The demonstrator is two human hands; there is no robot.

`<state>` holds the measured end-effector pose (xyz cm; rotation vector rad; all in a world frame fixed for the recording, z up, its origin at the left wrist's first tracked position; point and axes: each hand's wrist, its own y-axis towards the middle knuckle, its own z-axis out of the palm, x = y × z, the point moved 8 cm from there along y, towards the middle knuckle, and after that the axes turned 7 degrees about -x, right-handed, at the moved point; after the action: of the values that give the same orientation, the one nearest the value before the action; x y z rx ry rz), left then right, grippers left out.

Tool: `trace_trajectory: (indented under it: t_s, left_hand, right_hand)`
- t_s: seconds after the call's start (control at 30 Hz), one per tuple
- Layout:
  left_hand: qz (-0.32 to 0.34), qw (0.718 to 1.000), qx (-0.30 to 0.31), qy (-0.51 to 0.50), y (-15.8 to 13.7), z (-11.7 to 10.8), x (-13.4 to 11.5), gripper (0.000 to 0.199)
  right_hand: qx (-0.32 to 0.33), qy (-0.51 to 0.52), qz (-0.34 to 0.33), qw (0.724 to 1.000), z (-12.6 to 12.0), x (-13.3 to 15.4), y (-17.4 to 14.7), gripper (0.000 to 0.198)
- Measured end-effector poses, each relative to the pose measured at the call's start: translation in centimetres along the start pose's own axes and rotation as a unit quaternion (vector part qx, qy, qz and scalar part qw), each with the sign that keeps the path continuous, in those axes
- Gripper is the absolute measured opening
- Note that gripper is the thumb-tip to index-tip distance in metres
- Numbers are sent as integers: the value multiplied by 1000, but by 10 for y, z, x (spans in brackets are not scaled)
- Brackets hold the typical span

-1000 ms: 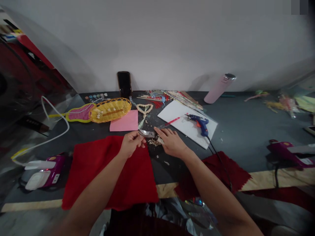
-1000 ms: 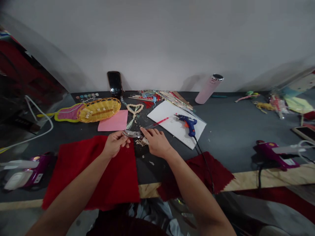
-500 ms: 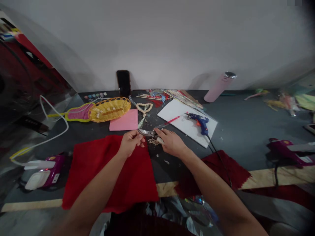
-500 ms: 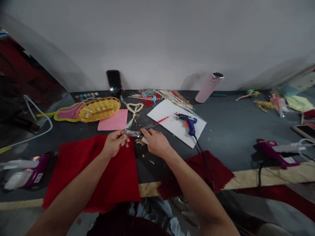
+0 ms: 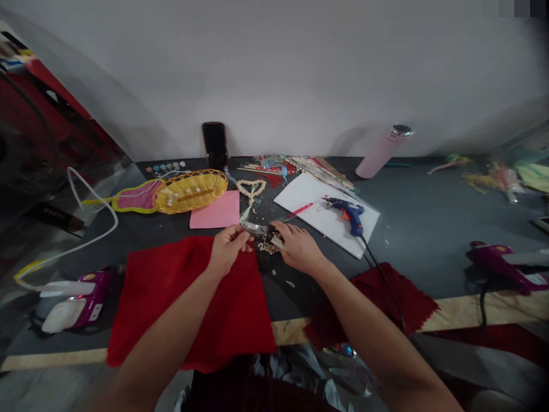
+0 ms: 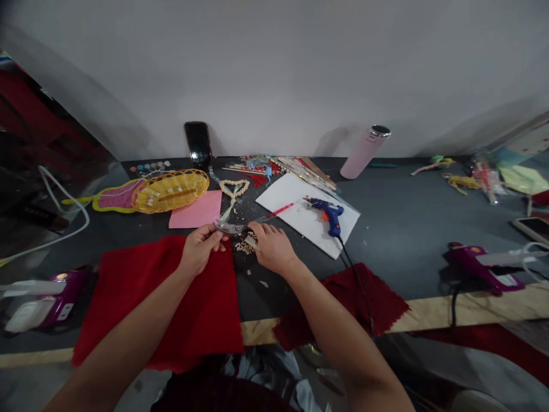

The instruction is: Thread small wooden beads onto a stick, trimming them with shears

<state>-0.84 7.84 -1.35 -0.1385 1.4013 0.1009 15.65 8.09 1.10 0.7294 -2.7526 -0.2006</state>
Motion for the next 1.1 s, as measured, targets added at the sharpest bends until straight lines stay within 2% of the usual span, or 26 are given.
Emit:
trace_trajectory:
  t_s: [0.13, 0.27, 0.8, 1.1]
  left_hand:
    - [0, 1000, -10, -5, 0, -1, 0, 22]
    - [-4, 1000, -12, -7, -1, 0, 0, 21]
    - [6, 1000, -6, 7, -2, 0, -4, 19]
    - [23, 1000, 10, 11, -2, -1, -7, 19]
  right_hand:
    - [-17, 3, -15, 1000, -1, 1, 1, 31]
    - [-25, -23, -39, 999, -3, 3, 0, 27]
    - [-2, -86, -40, 995, -7, 11, 0, 35]
    - [-1, -71, -53, 996, -6, 14, -1, 38]
